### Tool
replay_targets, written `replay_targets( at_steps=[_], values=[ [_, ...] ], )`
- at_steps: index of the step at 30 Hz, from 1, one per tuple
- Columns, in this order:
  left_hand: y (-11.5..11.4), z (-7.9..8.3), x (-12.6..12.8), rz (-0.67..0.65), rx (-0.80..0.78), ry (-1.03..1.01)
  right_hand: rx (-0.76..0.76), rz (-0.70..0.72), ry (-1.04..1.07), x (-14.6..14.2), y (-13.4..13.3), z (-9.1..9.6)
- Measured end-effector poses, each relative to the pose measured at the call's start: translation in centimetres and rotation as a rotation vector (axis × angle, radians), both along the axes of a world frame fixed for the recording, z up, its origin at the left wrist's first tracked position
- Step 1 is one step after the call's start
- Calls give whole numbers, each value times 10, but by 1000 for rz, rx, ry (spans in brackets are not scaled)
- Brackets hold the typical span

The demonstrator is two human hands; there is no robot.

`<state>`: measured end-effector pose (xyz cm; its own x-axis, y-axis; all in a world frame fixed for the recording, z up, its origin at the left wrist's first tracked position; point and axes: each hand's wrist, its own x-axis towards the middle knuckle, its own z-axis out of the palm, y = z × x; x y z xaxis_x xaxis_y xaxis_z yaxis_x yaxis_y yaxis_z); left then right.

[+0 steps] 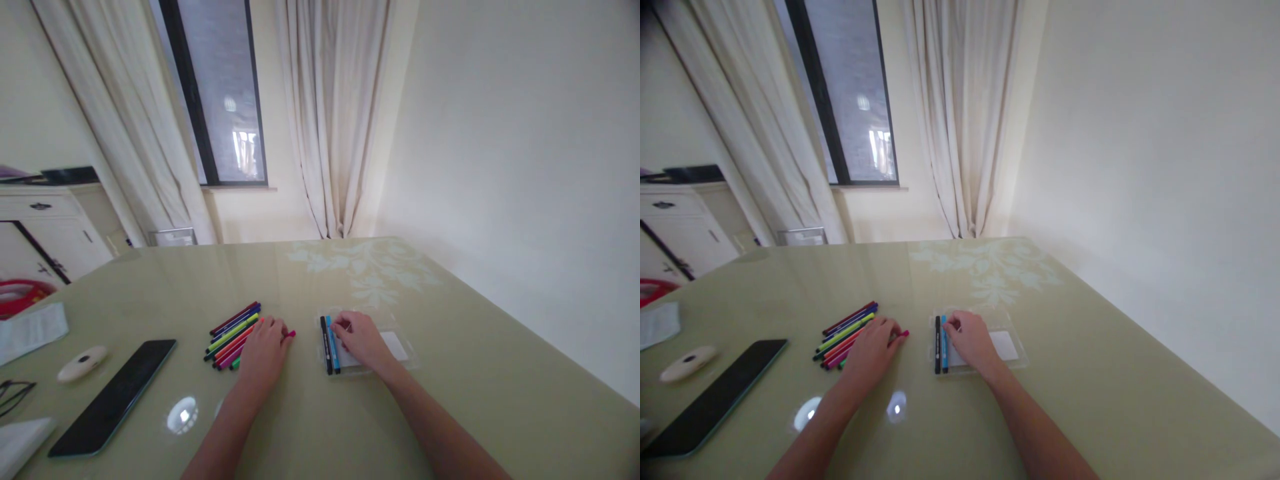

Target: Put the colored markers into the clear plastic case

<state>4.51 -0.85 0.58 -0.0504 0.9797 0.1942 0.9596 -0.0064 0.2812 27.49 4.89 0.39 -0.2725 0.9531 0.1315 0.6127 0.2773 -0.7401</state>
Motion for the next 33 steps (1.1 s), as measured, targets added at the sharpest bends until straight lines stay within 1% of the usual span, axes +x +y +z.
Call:
replay_targets(
  at_steps=[2,4,7,9,11,14,16,19,21,23,25,28,30,33],
  values=[
    [1,-1,4,-19,13,-49,7,-3,1,0,0,1],
    [3,0,8,-19,59,-187,15,3,25,-2,-1,2],
    [6,5,14,-58,124,-596,1,71,130,-9,-6,8],
    [7,8,20,-110,125,-861,-64,153,235,-13,-11,13],
    [7,9,26,-152,104,-1030,-157,239,351,-17,-15,18],
    [6,7,32,-182,78,-1162,-253,313,504,-19,-18,20],
    [6,6,34,-187,59,-1230,-285,317,570,-19,-18,19],
    [6,4,35,-175,44,-1307,-295,302,593,-19,-18,16],
    [6,3,37,-174,42,-1316,-282,291,577,-18,-16,16],
    [5,2,40,-180,42,-1254,-273,256,555,-13,-12,19],
    [1,0,44,-217,49,-1078,-262,174,520,-3,-6,23],
    [-6,-4,48,-363,46,-701,-272,36,415,17,4,28],
    [-11,-6,50,-459,-1,-505,-322,3,355,28,8,28],
    [-15,-7,50,-508,-65,-325,-394,6,297,33,11,23]
  ],
)
